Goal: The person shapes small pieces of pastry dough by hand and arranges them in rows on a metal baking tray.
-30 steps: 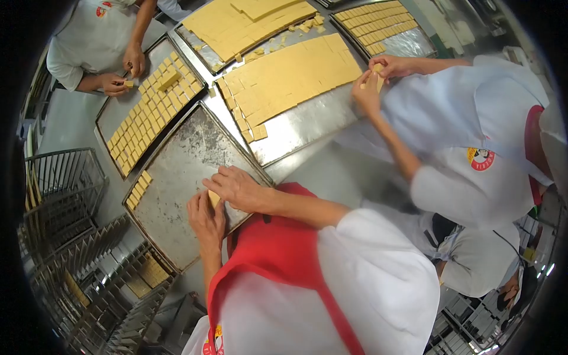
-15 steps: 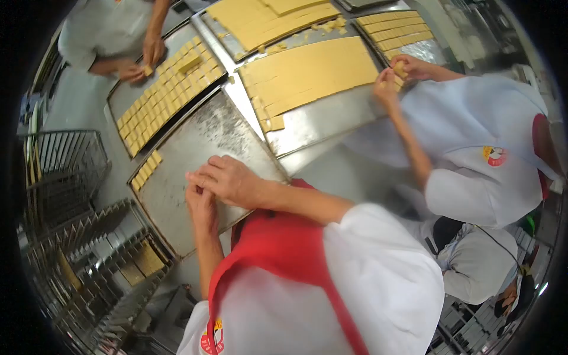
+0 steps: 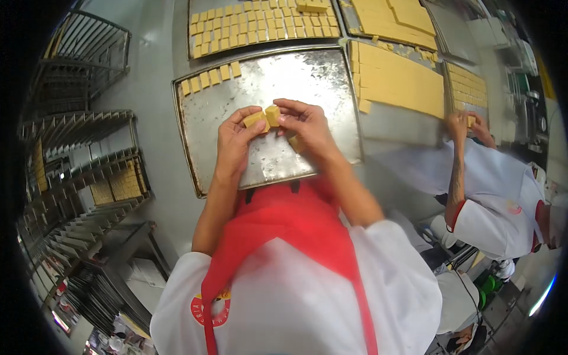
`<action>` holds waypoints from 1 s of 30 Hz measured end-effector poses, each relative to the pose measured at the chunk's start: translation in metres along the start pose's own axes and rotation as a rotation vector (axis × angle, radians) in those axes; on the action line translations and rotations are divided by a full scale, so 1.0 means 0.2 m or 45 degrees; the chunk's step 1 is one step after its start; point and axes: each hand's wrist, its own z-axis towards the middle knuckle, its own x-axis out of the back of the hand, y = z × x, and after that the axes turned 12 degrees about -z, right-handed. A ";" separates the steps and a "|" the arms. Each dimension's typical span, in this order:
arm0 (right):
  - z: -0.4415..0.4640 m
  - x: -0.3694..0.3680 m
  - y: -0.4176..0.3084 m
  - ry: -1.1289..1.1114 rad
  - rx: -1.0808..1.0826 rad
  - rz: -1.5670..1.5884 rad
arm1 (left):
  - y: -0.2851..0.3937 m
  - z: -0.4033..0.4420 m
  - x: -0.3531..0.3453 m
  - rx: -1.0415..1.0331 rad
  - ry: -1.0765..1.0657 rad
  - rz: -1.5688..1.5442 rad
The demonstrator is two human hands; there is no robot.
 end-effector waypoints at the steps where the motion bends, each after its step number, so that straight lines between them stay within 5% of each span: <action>1: 0.01 -0.02 0.00 0.005 -0.025 0.035 | 0.01 0.00 0.01 0.005 0.020 -0.028; 11: 0.06 -0.16 0.03 0.057 0.311 -0.242 | 0.09 0.09 0.08 0.235 0.013 0.296; 17: 0.10 -0.10 0.01 0.017 0.195 -0.237 | 0.11 0.14 0.07 0.087 -0.024 0.553; 20: 0.20 -0.09 0.03 0.154 0.397 -0.417 | 0.14 0.18 0.05 -0.174 -0.028 0.931; 22: 0.30 -0.07 -0.03 0.320 0.490 -0.820 | 0.19 0.21 -0.01 -0.642 0.156 1.558; 26: 0.54 -0.02 -0.08 0.335 0.700 -1.239 | 0.16 0.42 0.00 -1.147 0.171 1.785; 30: 0.60 0.01 -0.07 0.212 0.847 -1.626 | 0.09 0.50 0.05 -0.976 0.159 1.934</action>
